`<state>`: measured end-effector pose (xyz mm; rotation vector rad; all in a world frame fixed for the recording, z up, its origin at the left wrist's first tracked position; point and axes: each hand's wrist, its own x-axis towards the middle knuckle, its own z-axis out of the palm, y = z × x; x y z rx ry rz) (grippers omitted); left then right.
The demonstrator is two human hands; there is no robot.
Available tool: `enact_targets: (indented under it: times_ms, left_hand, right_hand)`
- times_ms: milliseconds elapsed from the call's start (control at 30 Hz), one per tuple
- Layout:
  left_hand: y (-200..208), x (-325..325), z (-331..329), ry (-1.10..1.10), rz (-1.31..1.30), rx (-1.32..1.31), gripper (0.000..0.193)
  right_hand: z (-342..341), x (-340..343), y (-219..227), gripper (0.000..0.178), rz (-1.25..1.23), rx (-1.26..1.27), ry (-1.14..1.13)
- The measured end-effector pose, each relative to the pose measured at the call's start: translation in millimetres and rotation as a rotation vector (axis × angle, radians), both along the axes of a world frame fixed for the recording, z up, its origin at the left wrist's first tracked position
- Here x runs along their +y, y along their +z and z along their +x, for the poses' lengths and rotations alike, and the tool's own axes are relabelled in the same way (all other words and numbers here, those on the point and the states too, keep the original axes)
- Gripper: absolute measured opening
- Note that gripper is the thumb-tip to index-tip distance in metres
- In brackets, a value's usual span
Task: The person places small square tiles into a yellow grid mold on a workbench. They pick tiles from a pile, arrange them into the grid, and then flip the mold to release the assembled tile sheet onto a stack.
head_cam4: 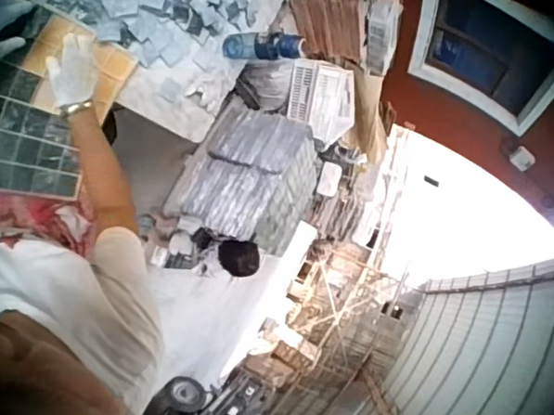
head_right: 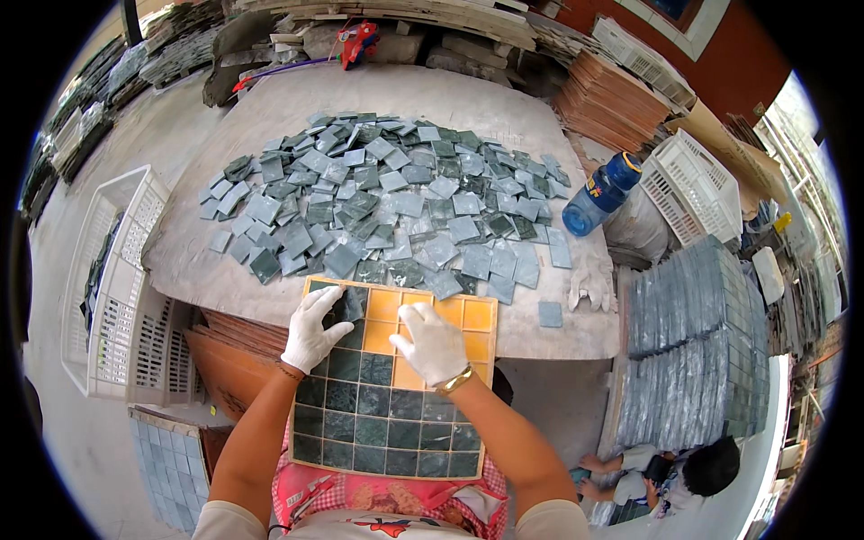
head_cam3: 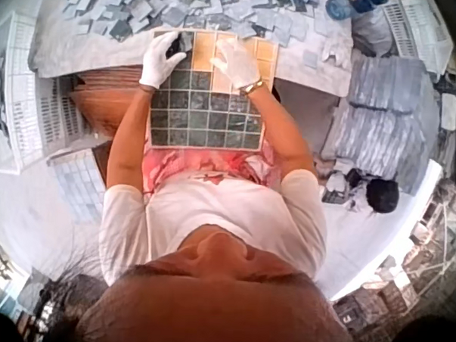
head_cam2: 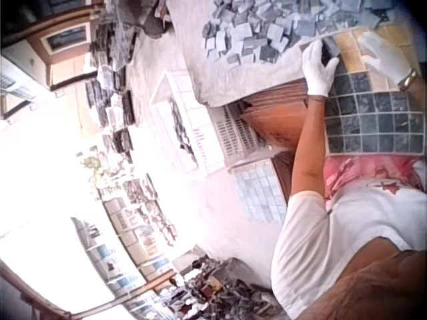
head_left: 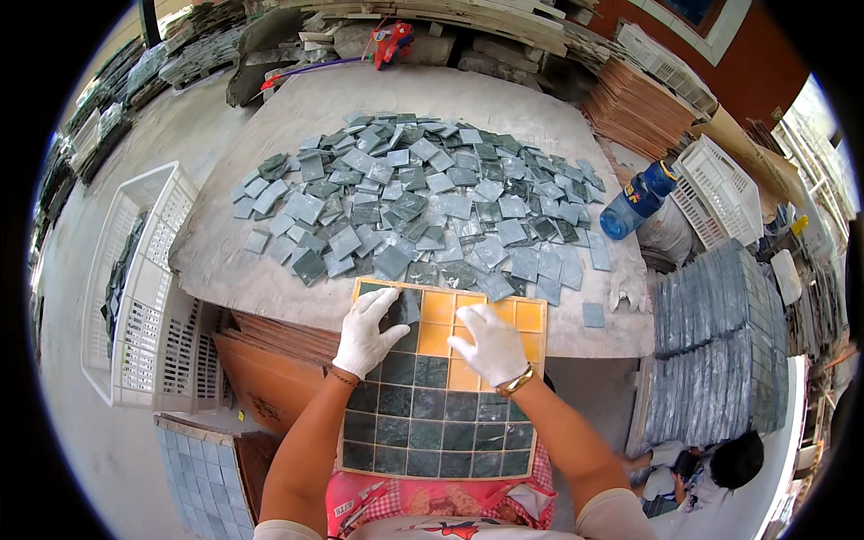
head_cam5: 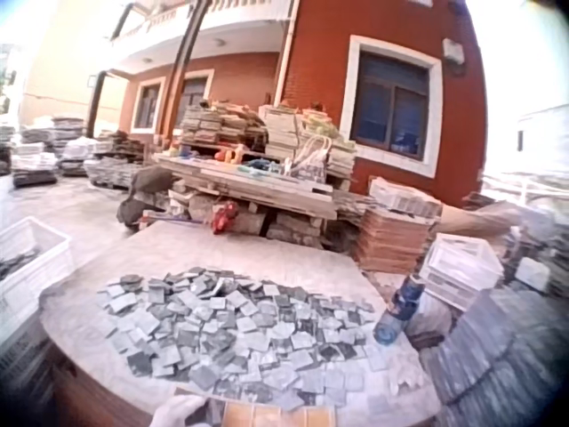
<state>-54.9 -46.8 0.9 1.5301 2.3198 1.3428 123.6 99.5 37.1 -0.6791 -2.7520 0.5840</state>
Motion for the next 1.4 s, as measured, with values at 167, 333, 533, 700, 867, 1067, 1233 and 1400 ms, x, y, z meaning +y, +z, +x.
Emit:
enact_targets:
  times_ms: [167, 333, 533, 700, 867, 1067, 1233, 1400]
  left_hand:
    - [1.0, 4.7, 1.5, -0.005, 0.014, 0.014, 0.058]
    - [-2.5, 1.8, 2.6, 0.008, 0.023, 0.009, 0.06]
    - [-1.8, -1.4, 0.6, 0.019, 0.052, -0.028, 0.058]
    - [0.1, 0.5, 3.1, 0.025, 0.057, -0.069, 0.056]
    - [-2.4, -1.2, 2.3, 0.023, 0.047, -0.035, 0.058]
    - [-2.4, 5.5, 3.5, 0.014, 0.028, 0.076, 0.059]
    - [19.1, 34.6, 7.6, -0.214, -0.024, 0.205, 0.056]
    - [21.7, 54.6, -0.4, -0.332, -0.13, 0.337, 0.057]
  right_hand:
    - [-7.5, 59.7, -3.5, 0.045, 0.258, -0.155, -0.311]
    - [7.2, 90.5, -15.2, 0.023, -0.467, 0.285, -0.323]
    - [-8.9, 48.3, 1.7, 0.02, -0.771, 0.193, -0.127]
    - [-21.0, 14.5, -15.2, 0.018, -0.246, 0.175, 0.174]
    - [-14.3, -6.9, -21.9, 0.023, -0.191, 0.164, 0.151]
    - [-1.6, -9.9, -28.2, 0.035, -0.008, 0.157, 0.34]
    - [17.7, 1.4, -11.4, 0.034, -0.492, 0.226, 0.085]
    - [51.6, 8.8, -9.6, 0.028, -0.524, 0.254, -0.125]
